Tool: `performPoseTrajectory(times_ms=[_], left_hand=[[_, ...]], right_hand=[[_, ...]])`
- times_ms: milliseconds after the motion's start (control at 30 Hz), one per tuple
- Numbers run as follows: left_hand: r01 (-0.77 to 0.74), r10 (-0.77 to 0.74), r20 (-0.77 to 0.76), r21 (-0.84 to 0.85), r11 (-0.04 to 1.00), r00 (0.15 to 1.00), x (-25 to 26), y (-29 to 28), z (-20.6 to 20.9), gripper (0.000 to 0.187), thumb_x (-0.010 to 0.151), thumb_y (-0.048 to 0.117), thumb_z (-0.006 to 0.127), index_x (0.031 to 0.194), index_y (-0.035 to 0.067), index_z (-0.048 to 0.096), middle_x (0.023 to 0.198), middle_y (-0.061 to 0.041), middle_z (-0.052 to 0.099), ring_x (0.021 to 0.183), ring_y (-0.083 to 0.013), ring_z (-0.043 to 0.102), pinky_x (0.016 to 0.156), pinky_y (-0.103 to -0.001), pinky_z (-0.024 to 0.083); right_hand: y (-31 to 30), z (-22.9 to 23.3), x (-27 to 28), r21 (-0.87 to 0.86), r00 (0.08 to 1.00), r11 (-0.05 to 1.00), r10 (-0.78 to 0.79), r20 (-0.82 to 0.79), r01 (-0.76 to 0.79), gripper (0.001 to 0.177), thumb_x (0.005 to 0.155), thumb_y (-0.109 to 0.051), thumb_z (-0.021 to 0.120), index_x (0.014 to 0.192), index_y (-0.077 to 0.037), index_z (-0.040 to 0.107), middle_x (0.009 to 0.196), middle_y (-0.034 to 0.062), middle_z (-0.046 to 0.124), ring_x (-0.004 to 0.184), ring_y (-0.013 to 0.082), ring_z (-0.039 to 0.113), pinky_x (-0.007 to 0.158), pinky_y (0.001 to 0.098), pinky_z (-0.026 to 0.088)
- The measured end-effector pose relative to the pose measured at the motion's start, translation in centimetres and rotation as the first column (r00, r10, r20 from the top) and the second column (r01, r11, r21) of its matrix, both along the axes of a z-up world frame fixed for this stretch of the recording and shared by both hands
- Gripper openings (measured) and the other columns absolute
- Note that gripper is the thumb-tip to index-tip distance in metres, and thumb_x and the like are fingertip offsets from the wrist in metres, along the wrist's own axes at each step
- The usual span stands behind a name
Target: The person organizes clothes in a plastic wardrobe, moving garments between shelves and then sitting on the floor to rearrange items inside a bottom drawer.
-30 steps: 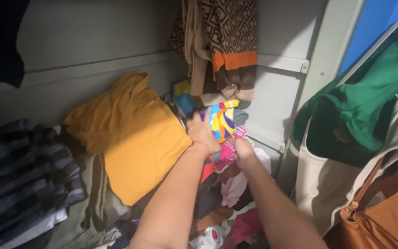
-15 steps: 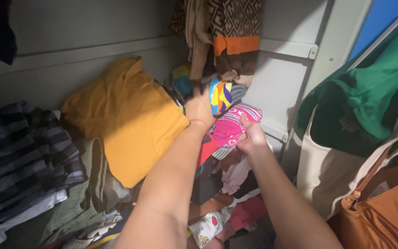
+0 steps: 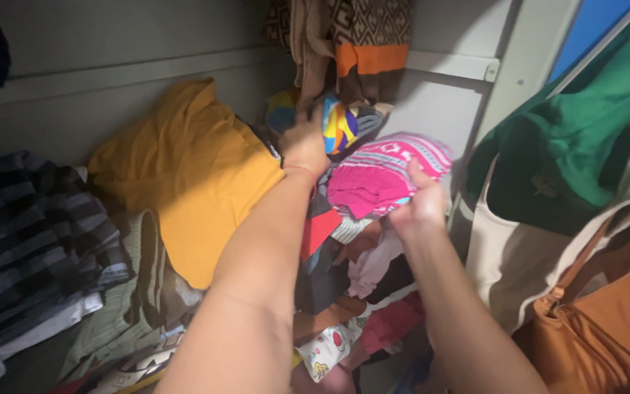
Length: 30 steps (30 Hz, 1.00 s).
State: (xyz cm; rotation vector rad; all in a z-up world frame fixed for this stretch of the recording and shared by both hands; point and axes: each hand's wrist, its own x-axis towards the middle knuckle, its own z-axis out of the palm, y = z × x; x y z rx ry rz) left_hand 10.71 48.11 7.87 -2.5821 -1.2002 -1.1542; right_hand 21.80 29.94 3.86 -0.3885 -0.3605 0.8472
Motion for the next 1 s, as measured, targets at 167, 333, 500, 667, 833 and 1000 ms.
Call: performPoseTrajectory(times_ms=[167, 333, 500, 667, 833, 1000], left_hand=[[0.011, -0.011, 0.002, 0.027, 1.000, 1.000, 0.4, -0.3, -1.0, 0.094, 0.066, 0.022, 0.090, 0.147, 0.023, 0.042, 0.133, -0.018, 0.053, 0.096, -0.0420, 0.070, 0.079, -0.052, 0.058], [0.069, -0.073, -0.111, -0.036, 0.997, 0.991, 0.9, -5.0, -3.4, 0.100, 0.074, 0.040, 0.088, 0.157, 0.024, 0.035, 0.129, -0.017, 0.057, 0.110, -0.0393, 0.067, 0.090, -0.052, 0.055], [0.194, -0.285, -0.338, -0.278, 0.941, 0.897, -1.7, -11.3, -4.6, 0.112, 0.067, 0.035, 0.091, 0.158, 0.028, 0.026, 0.153, -0.019, 0.038, 0.137, -0.0414, 0.042, 0.108, -0.049, 0.040], [0.712, -0.528, 0.482, -0.407, 0.573, 0.700, -3.1, -10.6, -4.6, 0.084, 0.077, 0.027, 0.080, 0.155, 0.015, 0.049, 0.159, -0.019, 0.049, 0.147, -0.0344, 0.045, 0.118, -0.041, 0.037], [0.984, -0.523, 0.851, -0.121, -0.129, 0.036, -11.7, -16.8, -3.4, 0.094, 0.066, 0.000, 0.079, 0.153, 0.010, 0.044, 0.156, -0.010, 0.046, 0.145, -0.0232, 0.042, 0.119, -0.036, 0.033], [0.933, -0.652, 0.698, -0.357, 0.040, 0.295, -16.2, -22.7, -4.2, 0.075, 0.072, 0.007, 0.084, 0.142, 0.006, 0.056, 0.135, -0.009, 0.063, 0.126, -0.0191, 0.059, 0.111, -0.033, 0.045]], right_hand=[[-6.3, 3.7, -1.4, 0.194, 0.978, 0.974, -0.145, 0.151, 0.115, 0.036, 0.097, -0.015, 0.058, 0.129, 0.001, 0.060, 0.119, 0.0189, 0.071, 0.113, 0.0346, 0.071, 0.106, 0.0544, 0.056], [-9.8, 6.7, -3.1, 0.273, 0.934, 0.962, -0.083, 0.347, -0.016, 0.025, 0.103, -0.012, 0.060, 0.124, 0.001, 0.063, 0.113, 0.0155, 0.070, 0.106, 0.0311, 0.070, 0.103, 0.0479, 0.056], [-10.9, 6.9, -4.3, 0.166, 0.934, 0.979, 0.050, 0.353, -0.115, 0.021, 0.102, -0.013, 0.060, 0.117, 0.001, 0.065, 0.107, 0.0144, 0.072, 0.100, 0.0285, 0.071, 0.097, 0.0439, 0.057], [-12.0, 8.0, -4.2, -0.138, 0.872, 0.979, 0.199, 0.447, -0.153, 0.024, 0.097, -0.012, 0.059, 0.115, 0.002, 0.065, 0.104, 0.0162, 0.072, 0.094, 0.0289, 0.072, 0.092, 0.0451, 0.058], [-15.8, 9.0, -6.4, -0.435, 0.687, 0.869, 0.466, 0.557, -0.237, 0.045, 0.076, 0.003, 0.059, 0.121, 0.001, 0.067, 0.106, 0.0180, 0.075, 0.095, 0.0300, 0.074, 0.089, 0.0455, 0.060], [-16.1, 7.4, -5.6, -0.656, 0.546, 0.751, 0.580, 0.604, -0.073, 0.050, 0.073, 0.007, 0.064, 0.122, 0.001, 0.067, 0.107, 0.0188, 0.076, 0.096, 0.0295, 0.075, 0.087, 0.0436, 0.060]])
